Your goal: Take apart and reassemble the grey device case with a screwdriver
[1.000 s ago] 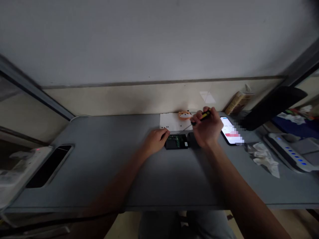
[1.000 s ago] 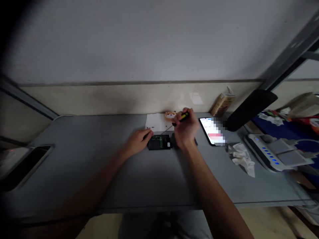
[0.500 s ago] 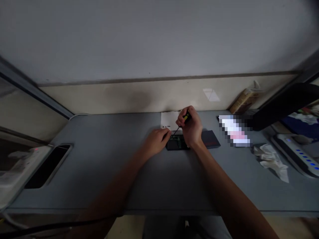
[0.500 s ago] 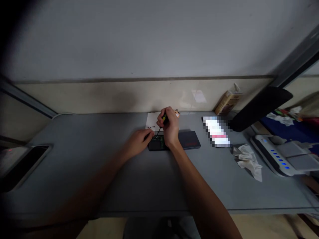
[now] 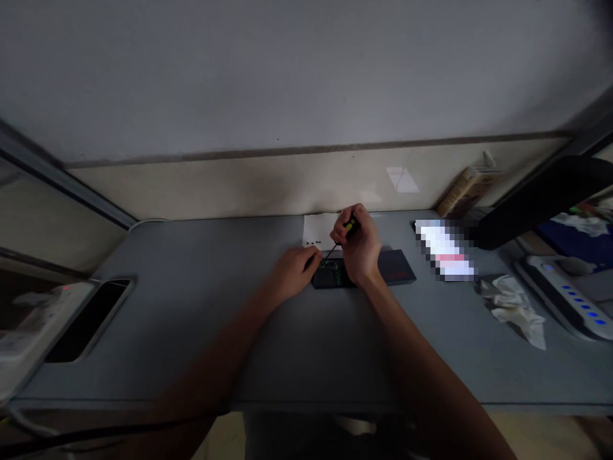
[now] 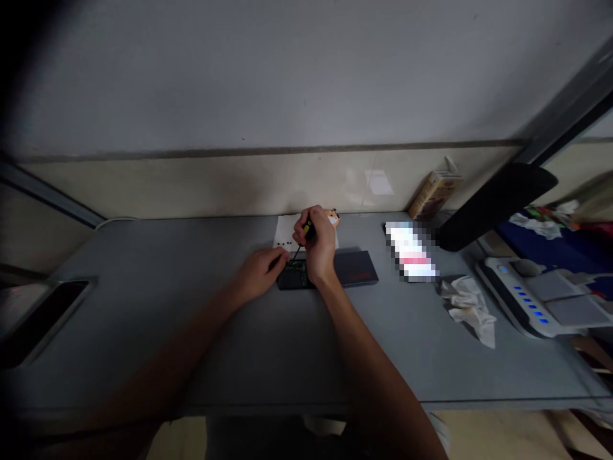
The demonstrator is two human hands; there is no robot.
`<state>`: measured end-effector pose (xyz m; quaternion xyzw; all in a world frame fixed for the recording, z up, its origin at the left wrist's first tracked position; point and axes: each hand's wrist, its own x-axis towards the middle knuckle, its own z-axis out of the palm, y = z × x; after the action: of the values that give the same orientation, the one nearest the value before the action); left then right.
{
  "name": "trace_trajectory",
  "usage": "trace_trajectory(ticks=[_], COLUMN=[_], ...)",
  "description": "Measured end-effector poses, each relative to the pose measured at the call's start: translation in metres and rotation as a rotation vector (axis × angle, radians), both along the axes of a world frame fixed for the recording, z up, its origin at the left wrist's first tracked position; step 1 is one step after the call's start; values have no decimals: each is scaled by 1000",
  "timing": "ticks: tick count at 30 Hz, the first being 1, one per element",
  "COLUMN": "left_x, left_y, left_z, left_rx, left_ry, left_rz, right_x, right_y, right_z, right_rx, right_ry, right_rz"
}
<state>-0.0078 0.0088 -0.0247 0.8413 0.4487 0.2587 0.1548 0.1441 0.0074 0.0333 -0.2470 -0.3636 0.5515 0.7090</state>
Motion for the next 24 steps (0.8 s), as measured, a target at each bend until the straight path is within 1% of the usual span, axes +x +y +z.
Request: trace_trajectory(ticks=[5, 10, 16, 21, 24], left_x=[0, 1, 2, 2, 1], left_y=[0, -2, -2, -2, -2], left_z=[0, 4, 6, 5, 4], left_rx=[0, -27, -36, -43, -57], left_ry=[-1, 9, -3, 11, 12], left_rz=[6, 9, 17, 31, 29], right_x=[0, 2, 0, -2, -1], right_y=[-1, 0, 0, -1, 0], right_z=[-1, -1, -4, -4, -4], right_rx=[11, 18, 20, 11, 6], right_ry=[11, -16, 26, -31, -56], right_rz=[3, -18, 0, 38, 22])
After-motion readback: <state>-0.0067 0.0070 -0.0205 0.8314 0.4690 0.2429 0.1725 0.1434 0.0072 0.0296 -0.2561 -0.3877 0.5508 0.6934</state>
